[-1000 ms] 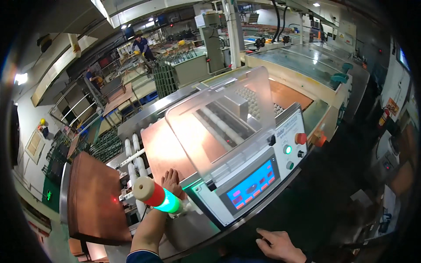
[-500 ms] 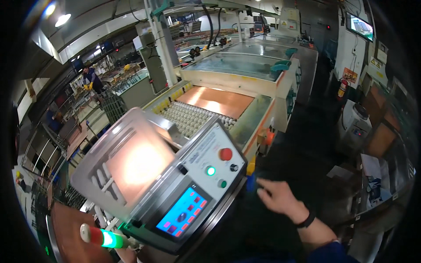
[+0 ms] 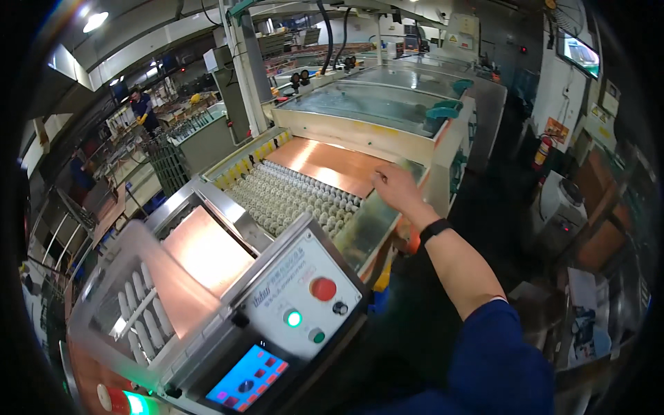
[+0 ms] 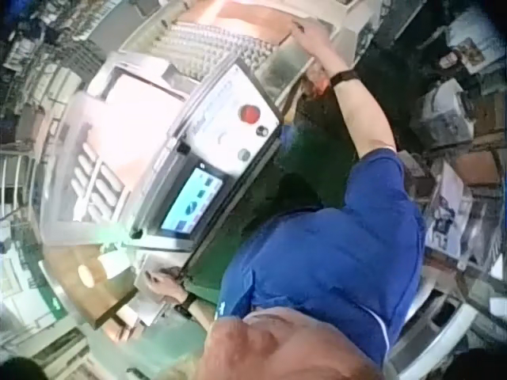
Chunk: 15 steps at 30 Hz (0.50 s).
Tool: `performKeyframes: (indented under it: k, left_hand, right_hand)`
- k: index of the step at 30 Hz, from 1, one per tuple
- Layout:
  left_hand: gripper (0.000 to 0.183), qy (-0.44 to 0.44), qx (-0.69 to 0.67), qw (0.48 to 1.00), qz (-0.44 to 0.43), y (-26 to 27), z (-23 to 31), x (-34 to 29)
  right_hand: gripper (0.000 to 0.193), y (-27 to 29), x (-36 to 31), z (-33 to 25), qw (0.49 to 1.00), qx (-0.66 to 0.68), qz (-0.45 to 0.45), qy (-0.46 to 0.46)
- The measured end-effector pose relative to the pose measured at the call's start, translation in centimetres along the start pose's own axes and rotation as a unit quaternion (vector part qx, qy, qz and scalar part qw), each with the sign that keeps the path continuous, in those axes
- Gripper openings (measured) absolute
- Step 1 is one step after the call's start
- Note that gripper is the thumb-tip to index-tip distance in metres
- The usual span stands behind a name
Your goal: Operating an industrial machine to process copper sheets, involving interacting with a touchscreen control panel and adjusting mechanical wheels.
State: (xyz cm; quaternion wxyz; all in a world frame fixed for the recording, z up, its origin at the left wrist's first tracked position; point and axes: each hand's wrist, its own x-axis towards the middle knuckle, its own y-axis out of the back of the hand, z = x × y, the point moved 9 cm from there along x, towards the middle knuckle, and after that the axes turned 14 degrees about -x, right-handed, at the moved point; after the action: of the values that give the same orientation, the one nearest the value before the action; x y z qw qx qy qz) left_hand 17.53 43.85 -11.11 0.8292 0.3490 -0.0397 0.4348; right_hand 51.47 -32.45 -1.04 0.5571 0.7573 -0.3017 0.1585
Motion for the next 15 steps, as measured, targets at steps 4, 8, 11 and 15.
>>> performKeyframes:
  k: [4,8,11,15]
  left_hand:
    - [0.041,0.043,0.025,0.995,0.088,0.0,2.2,-4.7]
    - [0.038,0.067,-0.089,0.978,0.177,-1.7,3.1,-12.1]
    - [0.033,0.108,0.118,0.972,0.169,-3.3,7.3,-19.6]
    - [0.034,0.168,0.106,0.962,0.186,-7.5,15.3,-24.8]
  right_hand:
    - [0.039,-9.8,6.7,0.9,0.997,-0.042,-0.063,0.021]
    - [0.039,-22.8,13.5,2.8,0.938,-0.207,-0.132,0.246]
    - [0.044,-27.0,14.8,0.9,0.978,-0.01,-0.121,0.169]
    - [0.05,-35.0,16.6,2.7,0.945,-0.082,-0.263,0.177]
